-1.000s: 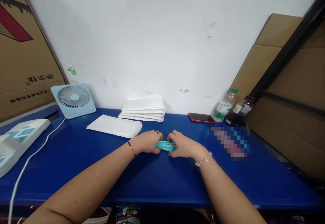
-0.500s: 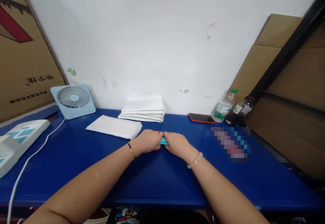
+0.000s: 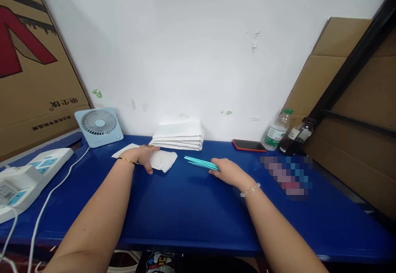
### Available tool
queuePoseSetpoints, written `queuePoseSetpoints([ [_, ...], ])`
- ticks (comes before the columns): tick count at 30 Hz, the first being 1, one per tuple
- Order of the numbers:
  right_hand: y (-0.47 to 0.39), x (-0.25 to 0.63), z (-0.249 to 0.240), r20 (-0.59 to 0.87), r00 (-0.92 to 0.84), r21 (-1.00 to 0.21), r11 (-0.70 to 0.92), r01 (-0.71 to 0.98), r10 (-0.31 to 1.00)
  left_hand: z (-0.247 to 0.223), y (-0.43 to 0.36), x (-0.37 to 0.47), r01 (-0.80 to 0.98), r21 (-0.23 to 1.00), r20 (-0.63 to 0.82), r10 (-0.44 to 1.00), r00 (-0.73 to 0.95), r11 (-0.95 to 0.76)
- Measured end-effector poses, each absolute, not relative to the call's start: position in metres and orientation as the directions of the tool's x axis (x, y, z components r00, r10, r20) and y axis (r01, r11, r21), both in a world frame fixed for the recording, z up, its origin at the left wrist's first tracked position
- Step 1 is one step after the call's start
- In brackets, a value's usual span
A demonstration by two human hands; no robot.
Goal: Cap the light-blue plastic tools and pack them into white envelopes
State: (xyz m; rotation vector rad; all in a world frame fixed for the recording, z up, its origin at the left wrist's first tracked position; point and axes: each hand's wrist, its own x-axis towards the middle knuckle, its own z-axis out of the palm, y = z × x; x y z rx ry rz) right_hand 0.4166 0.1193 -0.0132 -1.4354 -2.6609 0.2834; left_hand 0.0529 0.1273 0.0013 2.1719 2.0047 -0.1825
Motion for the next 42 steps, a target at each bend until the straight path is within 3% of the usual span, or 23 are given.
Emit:
queuePoseSetpoints([
  [4,0.12,0.421,-0.011,0.024,-0.522,-0.246,0.511,0.824,0.853,0.002,0.131,0.066,1.0,-0.012,-0.274,0.961,-0.016,0.013],
  [11,0.133,0.443,-0.007,0.119,-0.36,-0.257,0.379,0.889,0.925,0.012,0.118,0.137,0.981,-0.036,0.138,0.972,0.192,-0.189],
  [14,0.136,0.454,-0.004,0.171,-0.318,-0.275,0.355,0.893,0.933,0.019,0.101,0.163,0.944,0.025,0.028,0.945,0.327,-0.328],
  [19,0.136,0.46,-0.002,0.133,-0.362,-0.276,0.385,0.881,0.923,0.038,0.07,0.171,0.84,0.301,-0.268,0.805,0.529,-0.451],
  [21,0.135,0.458,-0.002,0.113,-0.37,-0.279,0.387,0.879,0.922,0.038,0.059,0.17,0.846,0.292,-0.318,0.788,0.526,-0.447],
  [24,0.134,0.456,-0.001,0.1,-0.369,-0.288,0.382,0.878,0.924,0.025,0.052,0.168,0.893,0.182,-0.321,0.834,0.449,-0.411],
  [28,0.133,0.457,0.0,0.106,-0.384,-0.326,0.397,0.858,0.917,0.008,0.066,0.162,0.925,0.175,-0.333,0.864,0.379,-0.338],
  [33,0.133,0.459,0.0,0.097,-0.394,-0.354,0.401,0.845,0.914,0.01,0.081,0.14,0.952,0.136,-0.018,0.96,0.28,-0.275],
  [35,0.133,0.459,0.0,0.109,-0.39,-0.348,0.403,0.847,0.914,0.013,0.072,0.132,0.924,0.183,0.005,0.94,0.342,-0.337],
  [39,0.13,0.46,0.003,0.156,-0.41,-0.361,0.438,0.823,0.899,0.008,0.033,0.13,0.742,0.326,-0.209,0.721,0.661,-0.585],
  [42,0.128,0.46,0.005,0.162,-0.421,-0.384,0.45,0.806,0.893,0.005,0.006,0.14,0.733,0.329,-0.153,0.732,0.664,-0.596],
])
